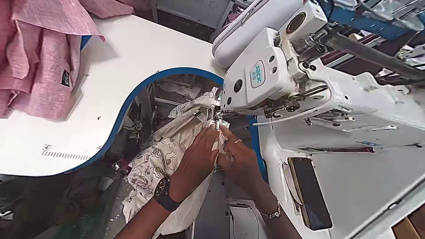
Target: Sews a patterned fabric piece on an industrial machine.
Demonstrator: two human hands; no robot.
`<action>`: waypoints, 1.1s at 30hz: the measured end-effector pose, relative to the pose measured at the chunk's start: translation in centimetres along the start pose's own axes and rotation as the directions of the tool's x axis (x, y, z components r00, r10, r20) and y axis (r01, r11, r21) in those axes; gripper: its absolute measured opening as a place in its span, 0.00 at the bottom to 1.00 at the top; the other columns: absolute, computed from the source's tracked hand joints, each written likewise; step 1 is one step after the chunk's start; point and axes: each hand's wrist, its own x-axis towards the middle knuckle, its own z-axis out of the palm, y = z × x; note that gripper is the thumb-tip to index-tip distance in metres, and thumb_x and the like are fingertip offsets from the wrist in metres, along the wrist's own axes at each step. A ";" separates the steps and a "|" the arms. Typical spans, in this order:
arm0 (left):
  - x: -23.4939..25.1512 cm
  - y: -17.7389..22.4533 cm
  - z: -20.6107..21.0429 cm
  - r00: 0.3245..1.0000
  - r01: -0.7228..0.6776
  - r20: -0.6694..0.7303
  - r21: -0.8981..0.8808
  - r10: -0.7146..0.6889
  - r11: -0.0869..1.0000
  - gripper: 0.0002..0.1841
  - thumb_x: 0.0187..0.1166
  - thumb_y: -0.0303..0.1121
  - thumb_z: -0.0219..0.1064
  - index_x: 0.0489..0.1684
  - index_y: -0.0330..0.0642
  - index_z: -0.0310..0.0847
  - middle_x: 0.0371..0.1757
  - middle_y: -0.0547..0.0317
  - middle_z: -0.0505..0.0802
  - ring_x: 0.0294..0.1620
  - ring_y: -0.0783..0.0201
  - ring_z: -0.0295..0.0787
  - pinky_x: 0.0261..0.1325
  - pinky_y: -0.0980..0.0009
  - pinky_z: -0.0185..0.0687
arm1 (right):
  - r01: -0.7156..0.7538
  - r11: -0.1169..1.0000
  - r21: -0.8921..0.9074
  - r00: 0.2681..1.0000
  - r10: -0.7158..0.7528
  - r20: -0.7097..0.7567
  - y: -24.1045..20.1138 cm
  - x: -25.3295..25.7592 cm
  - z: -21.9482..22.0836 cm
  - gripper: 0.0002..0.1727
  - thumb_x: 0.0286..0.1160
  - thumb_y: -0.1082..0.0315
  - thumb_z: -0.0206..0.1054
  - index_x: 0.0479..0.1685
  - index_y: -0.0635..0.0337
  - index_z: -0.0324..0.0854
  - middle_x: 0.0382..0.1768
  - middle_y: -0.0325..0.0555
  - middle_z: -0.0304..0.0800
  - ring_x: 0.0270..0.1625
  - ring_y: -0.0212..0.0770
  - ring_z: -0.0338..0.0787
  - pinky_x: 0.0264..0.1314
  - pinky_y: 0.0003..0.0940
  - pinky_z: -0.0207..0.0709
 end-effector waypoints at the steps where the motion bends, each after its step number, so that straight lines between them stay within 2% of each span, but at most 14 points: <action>1: 0.1 0.0 0.1 1.000 -0.009 -0.011 -0.002 0.009 1.000 0.20 0.79 0.26 0.60 0.69 0.28 0.79 0.73 0.34 0.85 0.77 0.38 0.81 0.77 0.53 0.78 | -0.073 0.989 0.128 0.997 0.072 0.016 0.0 0.4 0.4 0.13 0.67 0.63 0.66 0.20 0.62 0.76 0.67 0.62 0.88 0.28 0.28 0.81 0.27 0.23 0.69; 3: 0.3 -0.1 0.2 1.000 -0.015 0.010 0.004 0.015 1.000 0.18 0.78 0.22 0.57 0.65 0.31 0.82 0.73 0.32 0.85 0.77 0.36 0.81 0.75 0.51 0.79 | -0.162 0.939 0.303 0.987 0.155 0.047 0.0 0.8 1.2 0.12 0.68 0.65 0.67 0.23 0.63 0.78 0.70 0.61 0.84 0.31 0.19 0.74 0.31 0.16 0.65; 6: 0.7 0.0 0.1 0.999 0.000 0.051 0.034 -0.002 0.999 0.16 0.81 0.25 0.56 0.60 0.34 0.85 0.76 0.33 0.82 0.79 0.37 0.78 0.76 0.52 0.78 | -0.144 0.935 0.324 0.981 0.177 -0.074 -0.3 0.3 1.7 0.11 0.64 0.68 0.70 0.21 0.66 0.80 0.68 0.62 0.87 0.29 0.17 0.78 0.30 0.14 0.69; 11: 0.7 0.0 0.5 1.000 0.009 0.014 0.038 -0.010 0.999 0.16 0.79 0.24 0.56 0.59 0.33 0.84 0.74 0.33 0.84 0.78 0.37 0.79 0.76 0.53 0.79 | -0.180 0.856 0.485 0.973 0.228 -0.041 0.1 0.2 1.7 0.11 0.62 0.70 0.72 0.19 0.64 0.78 0.69 0.60 0.87 0.27 0.13 0.73 0.26 0.12 0.63; 14: 0.8 -0.1 0.7 1.000 -0.007 -0.017 0.030 0.008 1.000 0.14 0.81 0.25 0.57 0.59 0.32 0.83 0.75 0.33 0.84 0.79 0.38 0.78 0.79 0.54 0.76 | -0.136 0.934 0.331 0.977 0.181 -0.109 -0.6 0.0 1.6 0.11 0.66 0.68 0.70 0.21 0.65 0.81 0.67 0.60 0.88 0.27 0.15 0.77 0.28 0.12 0.67; 17: 0.9 -0.2 1.0 0.999 0.020 -0.037 -0.004 -0.020 1.000 0.16 0.80 0.23 0.59 0.62 0.29 0.81 0.74 0.33 0.84 0.79 0.40 0.79 0.79 0.55 0.76 | -0.116 0.993 0.025 0.979 0.119 -0.164 -2.0 -0.2 1.7 0.10 0.71 0.65 0.66 0.27 0.61 0.85 0.65 0.59 0.90 0.35 0.28 0.89 0.32 0.19 0.77; 19: 1.5 -0.5 0.9 0.998 0.052 -0.043 -0.023 -0.053 0.998 0.12 0.81 0.21 0.58 0.57 0.29 0.81 0.70 0.32 0.86 0.75 0.39 0.83 0.74 0.54 0.80 | -0.108 0.987 -0.121 0.973 0.080 -0.217 -3.1 0.3 2.4 0.10 0.74 0.68 0.64 0.33 0.62 0.89 0.50 0.60 0.89 0.36 0.38 0.90 0.31 0.24 0.81; 22: 2.3 -0.6 1.0 0.995 0.084 -0.054 -0.041 -0.086 0.996 0.11 0.80 0.23 0.58 0.54 0.27 0.80 0.67 0.31 0.86 0.71 0.36 0.83 0.69 0.48 0.80 | -0.127 0.961 -0.247 0.963 0.060 -0.261 -3.6 0.2 2.1 0.13 0.78 0.68 0.62 0.38 0.67 0.92 0.29 0.56 0.90 0.26 0.48 0.91 0.23 0.38 0.81; 24: 1.2 0.8 -0.8 0.974 0.224 0.056 -0.081 -0.220 0.971 0.18 0.84 0.32 0.59 0.63 0.26 0.80 0.55 0.38 0.90 0.60 0.44 0.87 0.65 0.49 0.81 | -0.210 0.940 -0.268 0.963 0.152 -0.223 -4.8 -2.8 -0.2 0.14 0.74 0.67 0.64 0.41 0.70 0.92 0.28 0.56 0.93 0.26 0.51 0.93 0.25 0.45 0.83; 25: 0.2 1.8 -2.5 0.932 0.333 0.197 -0.123 -0.306 0.935 0.21 0.86 0.37 0.59 0.68 0.29 0.76 0.46 0.46 0.90 0.49 0.52 0.88 0.58 0.53 0.82 | -0.256 0.929 -0.269 0.955 0.201 -0.216 -5.4 -5.1 -1.3 0.14 0.72 0.67 0.66 0.39 0.70 0.93 0.27 0.55 0.93 0.25 0.50 0.92 0.26 0.45 0.82; 27: -2.5 3.7 -5.3 0.815 0.473 0.456 -0.167 -0.358 0.865 0.23 0.86 0.37 0.62 0.73 0.30 0.73 0.38 0.47 0.90 0.36 0.54 0.87 0.47 0.54 0.83 | -0.301 0.914 -0.271 0.947 0.254 -0.194 -5.5 -9.7 -3.1 0.14 0.68 0.64 0.68 0.32 0.67 0.92 0.22 0.51 0.91 0.21 0.43 0.89 0.23 0.36 0.79; 28: -3.8 4.7 -5.6 0.809 0.475 0.463 -0.152 -0.362 0.867 0.19 0.86 0.35 0.61 0.69 0.31 0.76 0.33 0.48 0.90 0.32 0.54 0.87 0.42 0.55 0.82 | -0.279 0.913 -0.298 0.958 0.243 -0.152 -5.1 -11.0 -4.1 0.14 0.68 0.63 0.68 0.29 0.67 0.92 0.19 0.50 0.89 0.19 0.43 0.87 0.21 0.36 0.76; 30: -5.7 5.5 -5.3 0.872 0.410 0.347 -0.127 -0.346 0.903 0.16 0.84 0.33 0.62 0.62 0.32 0.84 0.24 0.52 0.87 0.22 0.58 0.82 0.32 0.59 0.79 | -0.157 0.906 -0.392 0.987 0.162 -0.019 -6.0 -10.7 -6.0 0.16 0.69 0.60 0.65 0.23 0.64 0.88 0.15 0.48 0.83 0.15 0.45 0.85 0.15 0.40 0.72; 33: -5.8 4.5 -4.3 0.845 0.434 0.432 -0.208 -0.316 0.877 0.20 0.81 0.33 0.65 0.68 0.35 0.81 0.20 0.60 0.80 0.19 0.65 0.72 0.29 0.65 0.72 | 0.002 0.913 -0.409 0.941 0.137 0.310 -11.6 -8.3 -7.1 0.08 0.68 0.67 0.71 0.27 0.64 0.89 0.21 0.53 0.86 0.21 0.53 0.90 0.17 0.47 0.79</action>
